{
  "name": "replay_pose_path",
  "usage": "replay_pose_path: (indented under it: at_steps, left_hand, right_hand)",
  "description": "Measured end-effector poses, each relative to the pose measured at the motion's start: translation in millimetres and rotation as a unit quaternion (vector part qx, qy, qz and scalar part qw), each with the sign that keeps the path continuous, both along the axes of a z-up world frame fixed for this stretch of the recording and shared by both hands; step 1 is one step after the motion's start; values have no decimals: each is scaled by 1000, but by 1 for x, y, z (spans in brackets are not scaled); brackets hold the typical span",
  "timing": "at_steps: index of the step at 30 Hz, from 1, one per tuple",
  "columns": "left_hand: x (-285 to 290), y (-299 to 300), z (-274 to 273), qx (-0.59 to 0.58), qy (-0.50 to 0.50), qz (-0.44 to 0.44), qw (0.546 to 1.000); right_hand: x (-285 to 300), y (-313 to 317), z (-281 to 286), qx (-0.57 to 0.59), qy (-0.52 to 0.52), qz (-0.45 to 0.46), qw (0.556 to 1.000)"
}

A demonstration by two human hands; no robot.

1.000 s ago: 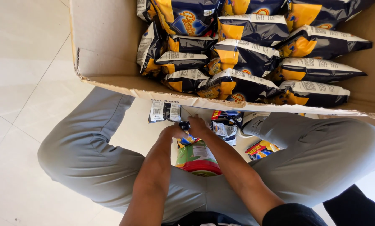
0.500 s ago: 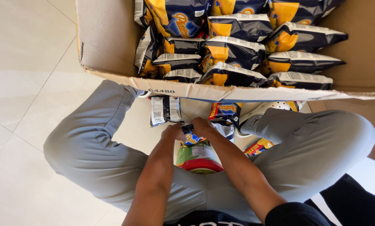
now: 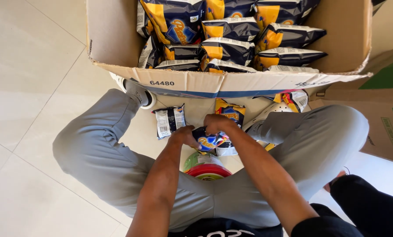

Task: Organizing bags of chips into a cardboard box.

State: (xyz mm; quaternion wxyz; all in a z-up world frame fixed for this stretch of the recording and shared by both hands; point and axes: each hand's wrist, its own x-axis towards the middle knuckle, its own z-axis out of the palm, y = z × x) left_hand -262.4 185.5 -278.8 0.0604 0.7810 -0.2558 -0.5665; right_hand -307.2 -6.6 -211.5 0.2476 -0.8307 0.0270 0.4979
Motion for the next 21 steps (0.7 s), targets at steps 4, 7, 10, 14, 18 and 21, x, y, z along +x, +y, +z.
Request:
replay_pose_path:
  at_steps: [4, 7, 10, 14, 18, 21]
  left_hand:
    - [18, -28, 68, -64, 22, 42, 997]
    - [37, -40, 131, -99, 8, -24, 995]
    - [54, -42, 198, -121, 19, -70, 990]
    - [64, -33, 272, -171, -41, -16, 984]
    - [59, -17, 334, -206, -115, 30, 971]
    - [51, -2, 361, -300, -136, 46, 943]
  right_hand:
    - [7, -41, 36, 24, -44, 43, 998]
    - [12, -57, 89, 65, -12, -80, 995]
    - [10, -64, 127, 144, -89, -72, 983]
    - [4, -62, 175, 284, -142, -173, 932]
    - [-5, -45, 232, 387, -187, -250, 868]
    - [-5, -28, 280, 398, -242, -239, 852]
